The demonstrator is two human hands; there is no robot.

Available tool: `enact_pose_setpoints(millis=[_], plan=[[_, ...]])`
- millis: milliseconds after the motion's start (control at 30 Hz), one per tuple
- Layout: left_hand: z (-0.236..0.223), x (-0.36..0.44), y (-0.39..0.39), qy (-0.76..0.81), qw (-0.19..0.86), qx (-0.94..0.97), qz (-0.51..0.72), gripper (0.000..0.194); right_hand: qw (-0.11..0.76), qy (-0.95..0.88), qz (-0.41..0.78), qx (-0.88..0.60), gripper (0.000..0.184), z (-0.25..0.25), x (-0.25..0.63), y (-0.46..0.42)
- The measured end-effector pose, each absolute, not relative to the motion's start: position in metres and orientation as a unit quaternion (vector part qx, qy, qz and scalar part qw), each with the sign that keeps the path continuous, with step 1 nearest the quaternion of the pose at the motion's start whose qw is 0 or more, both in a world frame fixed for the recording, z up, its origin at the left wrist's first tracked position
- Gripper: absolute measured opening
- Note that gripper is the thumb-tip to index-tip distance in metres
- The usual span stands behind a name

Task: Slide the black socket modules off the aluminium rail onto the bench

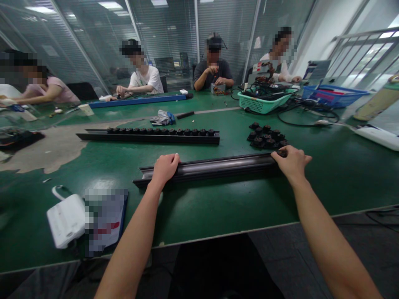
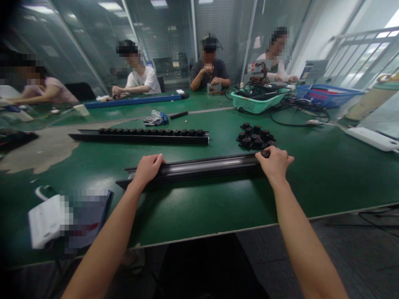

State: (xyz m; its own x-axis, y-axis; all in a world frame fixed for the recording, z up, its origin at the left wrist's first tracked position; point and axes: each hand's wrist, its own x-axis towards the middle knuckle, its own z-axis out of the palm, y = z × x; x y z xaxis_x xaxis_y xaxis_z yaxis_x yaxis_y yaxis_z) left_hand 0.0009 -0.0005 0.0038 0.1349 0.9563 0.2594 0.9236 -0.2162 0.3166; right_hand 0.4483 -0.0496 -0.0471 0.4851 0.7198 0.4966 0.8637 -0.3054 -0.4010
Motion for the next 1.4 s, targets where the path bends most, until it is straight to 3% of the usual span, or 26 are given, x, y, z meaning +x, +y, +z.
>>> enact_pose_setpoints(millis=[1100, 1400], plan=[[0.002, -0.001, 0.0, 0.62, 0.04, 0.754, 0.214, 0.053, 0.315, -0.429, -0.112, -0.839, 0.038, -0.049, 0.463, -0.05], [0.004, 0.001, 0.0, 0.627, 0.041, 0.752, 0.198, 0.055, 0.246, -0.399, -0.1, -0.878, 0.044, -0.049, 0.464, -0.048]])
